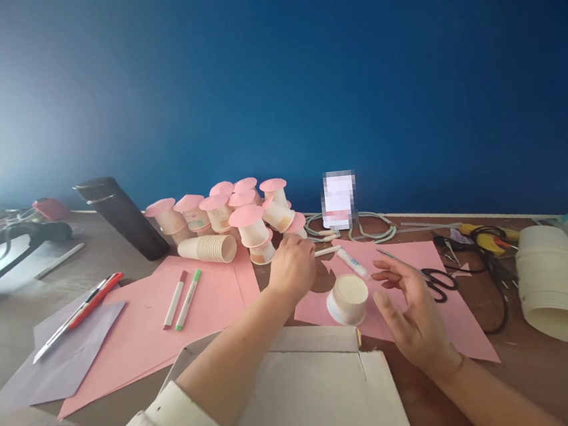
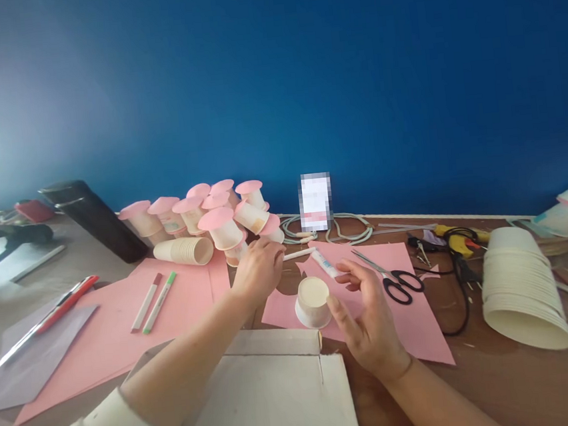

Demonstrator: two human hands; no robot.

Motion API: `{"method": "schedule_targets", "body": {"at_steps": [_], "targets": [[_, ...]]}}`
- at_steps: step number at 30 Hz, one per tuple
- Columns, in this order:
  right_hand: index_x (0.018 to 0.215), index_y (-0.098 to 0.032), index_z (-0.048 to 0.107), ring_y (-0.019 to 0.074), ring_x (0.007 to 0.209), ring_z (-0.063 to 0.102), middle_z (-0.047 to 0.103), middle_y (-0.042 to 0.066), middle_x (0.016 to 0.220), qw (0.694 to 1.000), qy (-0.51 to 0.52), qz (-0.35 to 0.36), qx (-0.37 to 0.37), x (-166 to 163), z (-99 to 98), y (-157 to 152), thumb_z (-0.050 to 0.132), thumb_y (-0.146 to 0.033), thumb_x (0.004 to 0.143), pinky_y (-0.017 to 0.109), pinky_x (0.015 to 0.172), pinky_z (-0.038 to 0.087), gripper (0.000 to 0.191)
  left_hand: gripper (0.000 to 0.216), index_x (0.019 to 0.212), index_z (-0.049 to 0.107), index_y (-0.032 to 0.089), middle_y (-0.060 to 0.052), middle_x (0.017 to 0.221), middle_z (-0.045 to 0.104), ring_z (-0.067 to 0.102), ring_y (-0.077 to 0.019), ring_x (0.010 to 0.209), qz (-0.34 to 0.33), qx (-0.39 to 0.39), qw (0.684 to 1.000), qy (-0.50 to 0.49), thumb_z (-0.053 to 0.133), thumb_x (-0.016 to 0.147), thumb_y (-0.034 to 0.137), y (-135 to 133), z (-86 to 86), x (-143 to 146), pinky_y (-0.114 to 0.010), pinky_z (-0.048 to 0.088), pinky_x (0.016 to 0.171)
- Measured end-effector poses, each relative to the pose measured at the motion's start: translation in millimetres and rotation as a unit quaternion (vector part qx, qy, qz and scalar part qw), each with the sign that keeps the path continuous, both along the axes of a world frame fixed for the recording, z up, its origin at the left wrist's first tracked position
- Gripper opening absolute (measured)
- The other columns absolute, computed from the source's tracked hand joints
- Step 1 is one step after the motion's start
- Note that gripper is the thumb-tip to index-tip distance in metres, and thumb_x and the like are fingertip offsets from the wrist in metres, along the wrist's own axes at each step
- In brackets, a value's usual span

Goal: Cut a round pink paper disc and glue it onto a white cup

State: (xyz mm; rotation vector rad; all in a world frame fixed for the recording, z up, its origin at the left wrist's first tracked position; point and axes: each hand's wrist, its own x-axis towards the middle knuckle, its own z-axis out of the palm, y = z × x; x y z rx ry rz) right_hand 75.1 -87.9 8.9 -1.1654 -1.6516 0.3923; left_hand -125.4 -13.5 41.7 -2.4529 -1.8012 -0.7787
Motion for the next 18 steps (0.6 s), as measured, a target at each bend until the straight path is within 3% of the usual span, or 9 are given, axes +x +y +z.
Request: {"method": "schedule_targets", "body": {"at_steps": [4,8,14,18], "targets": [[0.129,-0.022,0.045,0.0241,0.098,0.058,0.054,0.012,0.119,0.999,0.008,-0.020,0.031,4.2,-0.2,5.3,0.051,-0.036,0.091,0.043,0.087,0.047,0.040,0.023,0.098,0.066,0.014,-0.013,0.099,0.063,0.053,-0.0270,0.098,0.003,-0.054,0.990,0.133,0.045,0.087,0.014,18.2,-19.9,0.9,-0.037,0.045,0.082],[0.124,-0.022,0.049,0.0229,0.095,0.058,0.057,0.011,0.114,0.998,0.008,-0.043,0.044,7.3,-0.2,8.2,0.051,-0.034,0.092,0.042,0.085,0.047,0.034,0.020,0.093,0.065,0.011,-0.015,0.097,0.063,0.054,-0.0273,0.098,0.037,-0.078,0.980,0.177,0.047,0.083,0.010,17.1,-27.0,7.1,-0.036,0.045,0.079],[0.118,-0.022,0.053,0.0225,0.097,0.059,0.061,0.010,0.111,0.998,0.015,-0.054,0.027,9.5,-3.0,10.1,0.051,-0.035,0.093,0.039,0.086,0.048,0.028,0.023,0.094,0.065,0.011,-0.015,0.096,0.062,0.055,-0.0276,0.097,0.048,-0.069,0.979,0.186,0.044,0.085,0.009,20.0,-23.5,9.4,-0.037,0.045,0.078],[0.114,-0.022,0.056,0.0218,0.098,0.059,0.062,0.009,0.109,0.997,0.036,-0.059,0.031,11.9,-0.4,11.3,0.051,-0.035,0.093,0.035,0.083,0.048,0.025,0.016,0.091,0.062,0.013,-0.014,0.095,0.062,0.056,-0.0281,0.095,0.051,-0.017,0.991,0.126,0.047,0.087,0.015,10.0,-9.3,8.3,-0.038,0.045,0.077]]}}
